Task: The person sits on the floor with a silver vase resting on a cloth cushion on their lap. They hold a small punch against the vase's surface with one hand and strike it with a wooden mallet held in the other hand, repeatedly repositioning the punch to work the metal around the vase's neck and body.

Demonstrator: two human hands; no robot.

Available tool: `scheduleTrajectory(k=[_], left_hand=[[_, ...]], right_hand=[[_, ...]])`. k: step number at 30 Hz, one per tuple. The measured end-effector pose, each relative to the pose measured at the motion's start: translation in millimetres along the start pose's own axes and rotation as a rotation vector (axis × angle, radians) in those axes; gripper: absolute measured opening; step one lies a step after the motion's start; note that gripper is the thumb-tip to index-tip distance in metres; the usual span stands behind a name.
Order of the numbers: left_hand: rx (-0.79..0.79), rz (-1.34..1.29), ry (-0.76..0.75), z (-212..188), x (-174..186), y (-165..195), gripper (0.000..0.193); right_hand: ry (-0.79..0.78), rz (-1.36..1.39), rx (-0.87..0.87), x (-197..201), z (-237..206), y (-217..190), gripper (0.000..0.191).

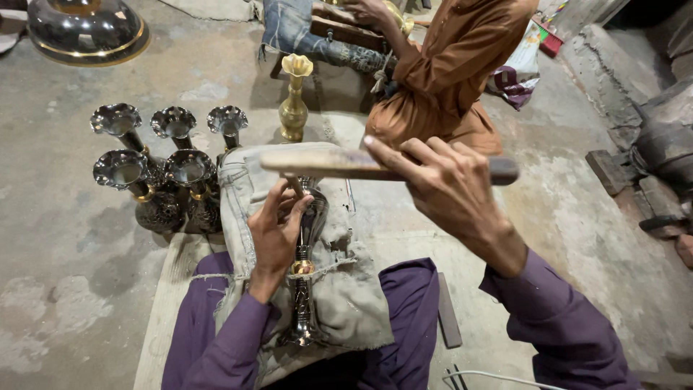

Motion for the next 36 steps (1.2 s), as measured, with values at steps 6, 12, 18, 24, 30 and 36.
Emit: scheduleTrajectory(k=[6, 12, 18, 24, 30, 36], left_hand=[[0.007, 0.024, -0.011, 5, 4, 10, 0.046], [-0.020, 0.085, -0.122, 17, -2, 14, 0.041], [0.028, 0.070, -0.262, 27, -9, 12, 0.042], [-0.029, 0.190, -0.432, 38, -24, 7, 0.039], [-0.070, 0.187, -0.539, 42, -25, 23, 0.051], [-0.001, 0.163, -0.589, 47, -26, 30, 0.047]], right_hand=[[-0.014, 0.012, -0.039, -18, -11, 6, 0.069], [-0.050, 0.035, -0.116, -32, -21, 16, 0.068], [-0.035, 0.241, -0.259, -32, -33, 24, 0.076], [0.000, 0.356, -0.382, -44, -51, 28, 0.077], [0.118, 0.533, -0.515, -64, -81, 37, 0.078], [0.251, 0.552, -0.476, -63, -101, 32, 0.078]])
Point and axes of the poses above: each hand's wrist, its own z-axis towards the middle knuckle, its own x-axis out of the back of the hand, y = z × x, the point moved 8 cm from there along z, towards the middle knuckle, and after that the axes turned 2 degrees about x, right-handed, at the moved point
